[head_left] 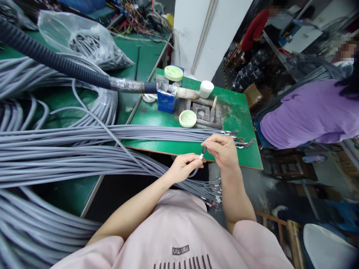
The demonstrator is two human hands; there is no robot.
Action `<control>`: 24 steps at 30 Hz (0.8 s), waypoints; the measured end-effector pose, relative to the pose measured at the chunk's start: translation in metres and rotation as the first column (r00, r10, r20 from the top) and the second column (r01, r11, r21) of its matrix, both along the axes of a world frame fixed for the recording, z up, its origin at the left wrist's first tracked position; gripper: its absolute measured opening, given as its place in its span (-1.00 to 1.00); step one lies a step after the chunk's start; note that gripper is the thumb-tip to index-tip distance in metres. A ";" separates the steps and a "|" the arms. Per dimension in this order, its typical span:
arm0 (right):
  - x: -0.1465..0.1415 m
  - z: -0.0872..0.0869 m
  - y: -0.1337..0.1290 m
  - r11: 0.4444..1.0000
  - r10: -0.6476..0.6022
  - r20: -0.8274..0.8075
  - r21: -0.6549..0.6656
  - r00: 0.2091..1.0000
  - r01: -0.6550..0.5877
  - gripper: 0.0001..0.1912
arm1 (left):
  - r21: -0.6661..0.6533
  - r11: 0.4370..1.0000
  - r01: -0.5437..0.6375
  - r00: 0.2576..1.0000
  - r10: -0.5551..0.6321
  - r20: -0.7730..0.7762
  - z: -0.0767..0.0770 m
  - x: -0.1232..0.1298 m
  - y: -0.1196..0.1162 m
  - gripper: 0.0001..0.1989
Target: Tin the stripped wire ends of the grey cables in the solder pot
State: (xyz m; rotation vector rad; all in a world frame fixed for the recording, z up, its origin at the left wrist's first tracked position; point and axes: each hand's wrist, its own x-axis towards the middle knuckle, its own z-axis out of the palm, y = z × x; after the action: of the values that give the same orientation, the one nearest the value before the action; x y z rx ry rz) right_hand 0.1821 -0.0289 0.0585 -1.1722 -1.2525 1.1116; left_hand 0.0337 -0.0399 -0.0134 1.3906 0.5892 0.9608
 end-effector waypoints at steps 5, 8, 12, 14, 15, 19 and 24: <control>0.009 0.007 0.004 0.966 -0.192 -0.178 0.141 0.965 0.218 -0.94 | -0.142 0.989 -0.028 0.999 0.030 0.014 0.001 -0.004 0.004 -0.63; 0.016 0.007 -0.001 0.991 -0.116 0.024 0.069 0.993 0.114 -0.93 | -0.195 0.980 -0.032 0.998 0.042 0.045 -0.001 -0.005 0.007 -0.60; 0.012 0.004 -0.002 0.996 0.055 0.244 -0.084 0.968 -0.036 -0.78 | -0.152 0.988 -0.004 0.999 0.012 0.052 -0.002 -0.005 0.008 -0.59; 0.006 0.003 0.000 0.996 0.064 0.246 -0.083 0.967 -0.045 -0.80 | -0.131 0.991 0.017 0.999 -0.011 0.047 -0.002 -0.006 0.008 -0.59; 0.003 0.002 0.002 0.997 0.054 0.231 -0.073 0.972 -0.038 -0.82 | -0.126 0.992 0.022 0.999 -0.015 0.050 -0.002 -0.006 0.008 -0.60; -0.005 -0.008 0.006 0.997 -0.074 0.138 -0.005 0.988 0.075 -0.84 | -0.220 0.975 0.013 0.993 0.012 0.113 -0.004 -0.007 0.007 -0.62; -0.002 -0.022 -0.003 0.976 -0.205 0.206 0.112 0.957 0.185 -0.87 | -0.482 0.873 0.073 0.949 0.088 0.304 -0.006 -0.005 0.011 -0.62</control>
State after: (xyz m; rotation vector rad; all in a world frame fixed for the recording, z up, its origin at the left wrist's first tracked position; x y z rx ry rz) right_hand 0.1802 -0.0318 0.0369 -1.3423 -1.3061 0.7885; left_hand 0.0287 -0.0286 -0.0193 0.7594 0.5446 0.9358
